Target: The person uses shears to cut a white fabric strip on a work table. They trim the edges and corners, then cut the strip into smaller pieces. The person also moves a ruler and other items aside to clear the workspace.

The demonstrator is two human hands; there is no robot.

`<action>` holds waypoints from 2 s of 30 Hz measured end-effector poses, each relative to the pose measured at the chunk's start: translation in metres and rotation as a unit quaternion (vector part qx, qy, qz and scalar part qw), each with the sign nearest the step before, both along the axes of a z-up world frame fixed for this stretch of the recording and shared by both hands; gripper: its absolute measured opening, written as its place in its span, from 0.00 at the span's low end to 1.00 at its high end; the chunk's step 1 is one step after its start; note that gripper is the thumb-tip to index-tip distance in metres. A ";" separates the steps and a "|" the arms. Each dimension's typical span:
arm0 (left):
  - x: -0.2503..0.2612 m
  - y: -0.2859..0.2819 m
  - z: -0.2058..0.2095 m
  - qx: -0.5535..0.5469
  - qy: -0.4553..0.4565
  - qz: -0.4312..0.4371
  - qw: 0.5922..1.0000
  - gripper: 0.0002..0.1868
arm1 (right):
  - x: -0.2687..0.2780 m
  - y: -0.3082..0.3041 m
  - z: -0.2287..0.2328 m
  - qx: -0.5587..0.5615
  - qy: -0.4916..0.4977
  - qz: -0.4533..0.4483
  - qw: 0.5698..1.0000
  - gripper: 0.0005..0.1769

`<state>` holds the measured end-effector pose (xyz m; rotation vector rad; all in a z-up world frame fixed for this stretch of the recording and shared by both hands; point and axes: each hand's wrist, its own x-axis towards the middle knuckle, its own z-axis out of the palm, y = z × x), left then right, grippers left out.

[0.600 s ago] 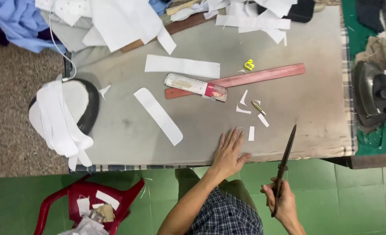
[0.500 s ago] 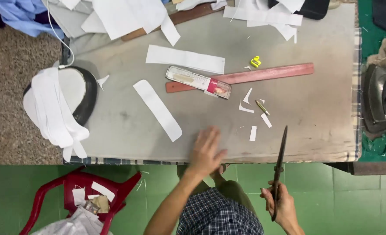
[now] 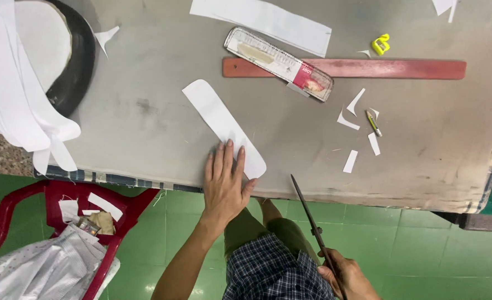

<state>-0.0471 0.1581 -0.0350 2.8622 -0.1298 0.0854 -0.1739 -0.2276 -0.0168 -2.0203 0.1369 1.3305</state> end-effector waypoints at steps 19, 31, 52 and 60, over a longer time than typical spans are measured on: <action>0.016 0.014 -0.009 -0.012 0.024 0.033 0.999 0.30 | 0.111 0.087 0.082 -0.016 0.211 0.076 0.974 0.44; 0.016 0.018 -0.011 0.011 0.024 0.027 0.999 0.30 | 0.094 0.077 0.030 0.107 0.064 0.089 0.988 0.33; 0.023 -0.007 0.008 0.047 -0.005 -0.055 0.997 0.42 | 0.014 0.012 -0.011 -0.036 -0.069 -0.125 0.989 0.33; -0.005 -0.040 -0.012 0.080 0.033 -0.041 0.995 0.40 | -0.024 0.005 -0.024 0.018 -0.044 -0.117 0.992 0.31</action>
